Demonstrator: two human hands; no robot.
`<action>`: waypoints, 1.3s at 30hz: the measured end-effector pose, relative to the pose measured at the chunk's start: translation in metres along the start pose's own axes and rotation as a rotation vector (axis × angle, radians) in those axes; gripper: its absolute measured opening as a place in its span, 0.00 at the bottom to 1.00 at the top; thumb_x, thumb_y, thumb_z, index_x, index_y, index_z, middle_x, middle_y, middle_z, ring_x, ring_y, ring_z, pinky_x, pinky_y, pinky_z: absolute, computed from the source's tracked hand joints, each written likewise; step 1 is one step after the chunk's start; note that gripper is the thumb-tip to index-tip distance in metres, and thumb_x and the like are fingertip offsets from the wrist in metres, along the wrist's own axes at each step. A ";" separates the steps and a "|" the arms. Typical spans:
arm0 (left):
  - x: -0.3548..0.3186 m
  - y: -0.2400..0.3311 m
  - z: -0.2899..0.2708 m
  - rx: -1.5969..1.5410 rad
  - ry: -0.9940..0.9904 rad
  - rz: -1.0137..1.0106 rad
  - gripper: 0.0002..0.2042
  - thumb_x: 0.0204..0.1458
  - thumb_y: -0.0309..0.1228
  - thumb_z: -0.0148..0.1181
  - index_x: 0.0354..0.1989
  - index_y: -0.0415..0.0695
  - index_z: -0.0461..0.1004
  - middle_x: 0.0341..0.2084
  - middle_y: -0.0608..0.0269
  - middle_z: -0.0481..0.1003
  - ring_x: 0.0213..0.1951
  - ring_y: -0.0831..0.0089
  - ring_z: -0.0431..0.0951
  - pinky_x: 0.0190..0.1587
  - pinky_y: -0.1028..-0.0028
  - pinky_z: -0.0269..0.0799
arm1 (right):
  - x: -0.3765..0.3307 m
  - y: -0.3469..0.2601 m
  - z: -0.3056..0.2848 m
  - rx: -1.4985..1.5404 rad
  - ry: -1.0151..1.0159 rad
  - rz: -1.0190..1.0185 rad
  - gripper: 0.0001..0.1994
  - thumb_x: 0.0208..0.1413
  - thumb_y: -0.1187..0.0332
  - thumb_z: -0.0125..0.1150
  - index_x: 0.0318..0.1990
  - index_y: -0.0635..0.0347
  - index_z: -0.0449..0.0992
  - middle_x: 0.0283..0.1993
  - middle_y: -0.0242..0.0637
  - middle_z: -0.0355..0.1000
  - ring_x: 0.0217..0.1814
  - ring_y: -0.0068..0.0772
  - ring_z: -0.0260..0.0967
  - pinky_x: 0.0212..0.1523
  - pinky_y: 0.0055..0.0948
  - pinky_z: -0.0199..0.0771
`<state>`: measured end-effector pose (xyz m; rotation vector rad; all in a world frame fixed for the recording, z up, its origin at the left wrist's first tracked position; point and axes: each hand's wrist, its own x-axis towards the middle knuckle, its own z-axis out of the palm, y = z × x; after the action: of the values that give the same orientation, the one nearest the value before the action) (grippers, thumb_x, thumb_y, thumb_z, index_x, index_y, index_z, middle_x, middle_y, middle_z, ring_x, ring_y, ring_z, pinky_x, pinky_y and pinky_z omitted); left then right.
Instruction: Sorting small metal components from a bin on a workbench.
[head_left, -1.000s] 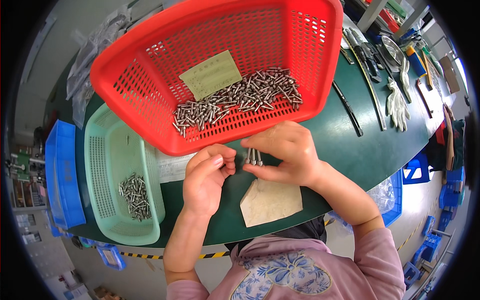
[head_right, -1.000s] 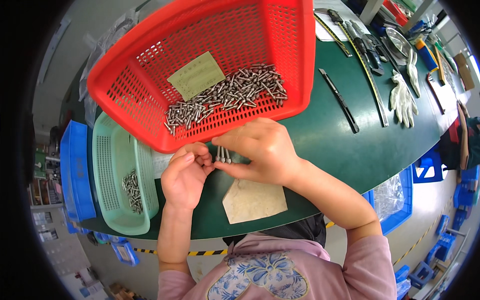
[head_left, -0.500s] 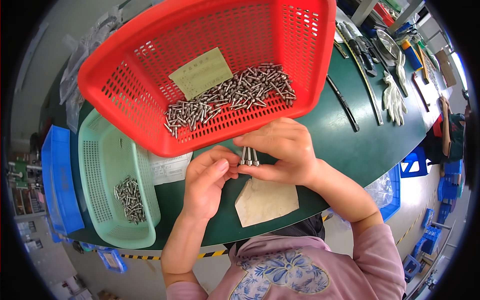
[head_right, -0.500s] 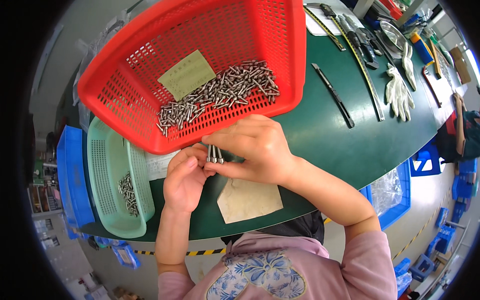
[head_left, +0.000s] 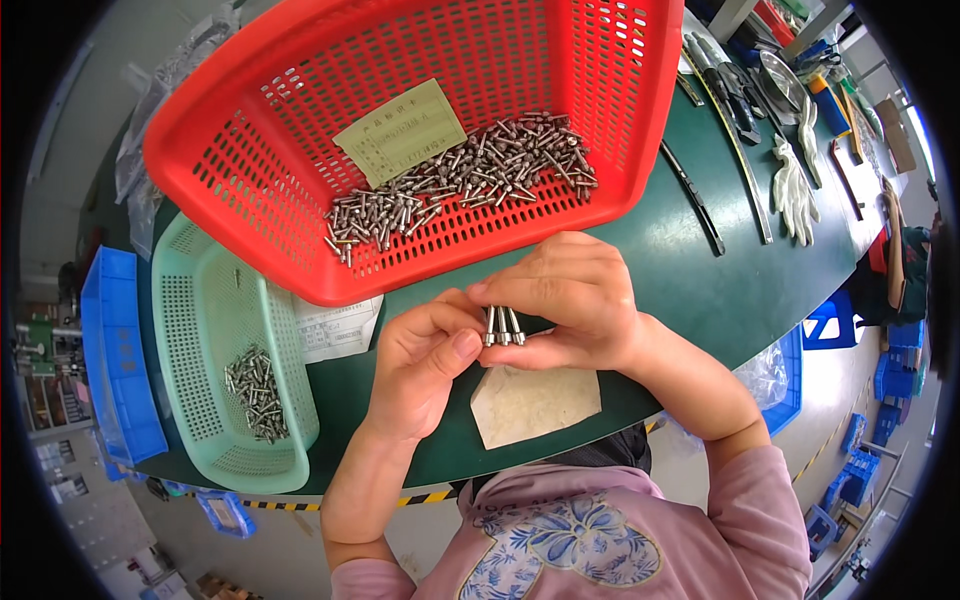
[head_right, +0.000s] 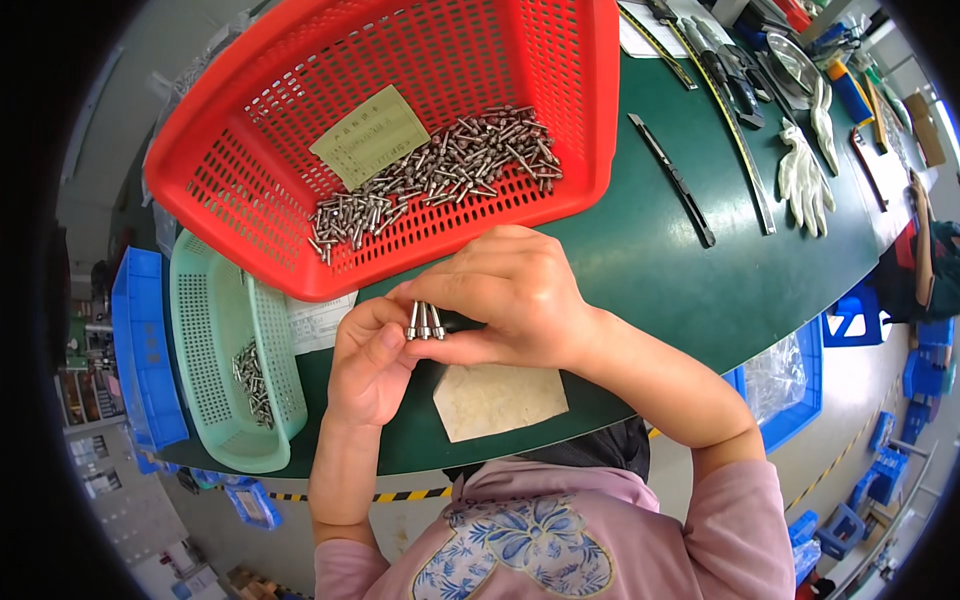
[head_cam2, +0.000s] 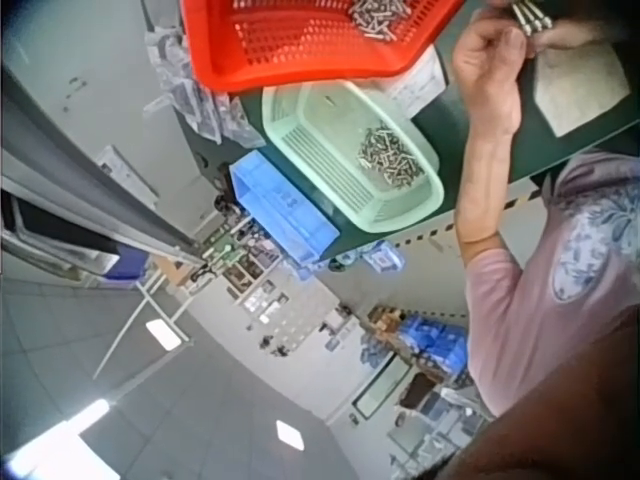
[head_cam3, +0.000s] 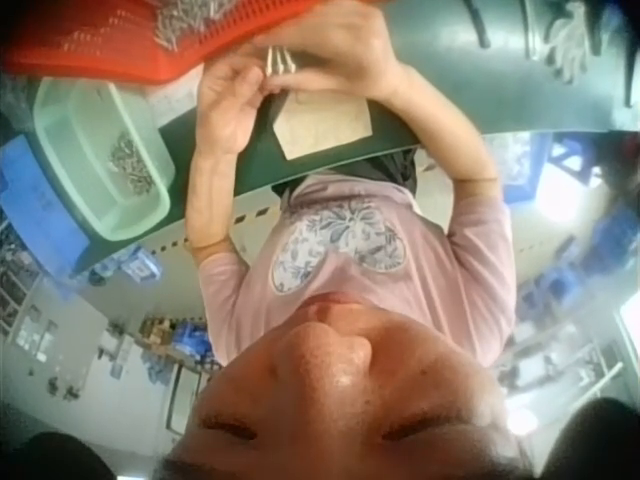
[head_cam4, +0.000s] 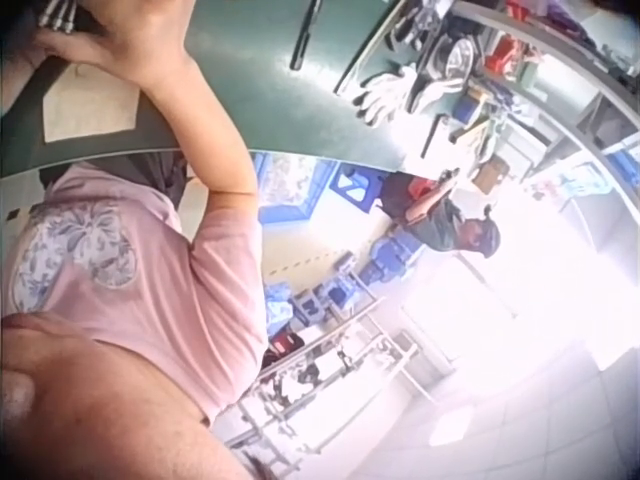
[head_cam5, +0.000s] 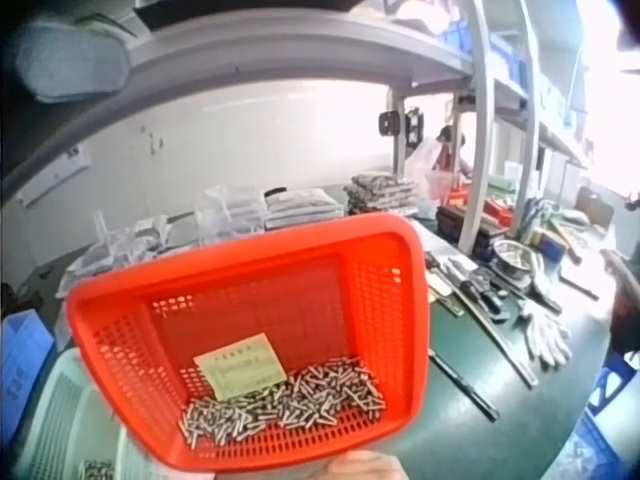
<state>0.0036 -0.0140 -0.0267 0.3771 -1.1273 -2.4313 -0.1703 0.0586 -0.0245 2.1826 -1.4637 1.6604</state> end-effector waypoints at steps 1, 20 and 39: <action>0.000 0.000 0.000 -0.004 -0.007 0.003 0.04 0.53 0.25 0.57 0.32 0.38 0.74 0.33 0.62 0.69 0.37 0.74 0.68 0.44 0.73 0.64 | 0.000 0.000 0.000 -0.002 -0.009 -0.005 0.20 0.37 0.57 0.73 0.34 0.62 0.79 0.28 0.33 0.76 0.25 0.31 0.74 0.25 0.25 0.67; -0.001 0.000 -0.001 -0.024 -0.021 0.013 0.03 0.53 0.26 0.58 0.31 0.38 0.74 0.38 0.61 0.69 0.40 0.73 0.69 0.46 0.72 0.64 | -0.001 -0.004 0.001 0.034 0.018 0.060 0.17 0.35 0.59 0.72 0.33 0.57 0.79 0.27 0.29 0.76 0.25 0.30 0.72 0.27 0.27 0.67; -0.001 -0.001 -0.004 -0.032 -0.066 0.035 0.03 0.52 0.25 0.59 0.31 0.39 0.74 0.38 0.61 0.69 0.40 0.73 0.69 0.47 0.71 0.64 | -0.001 -0.005 0.001 0.037 0.020 0.042 0.18 0.34 0.59 0.72 0.33 0.57 0.79 0.28 0.29 0.76 0.24 0.30 0.72 0.27 0.26 0.67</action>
<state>0.0059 -0.0152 -0.0298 0.2669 -1.1117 -2.4440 -0.1665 0.0615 -0.0228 2.1623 -1.4960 1.7306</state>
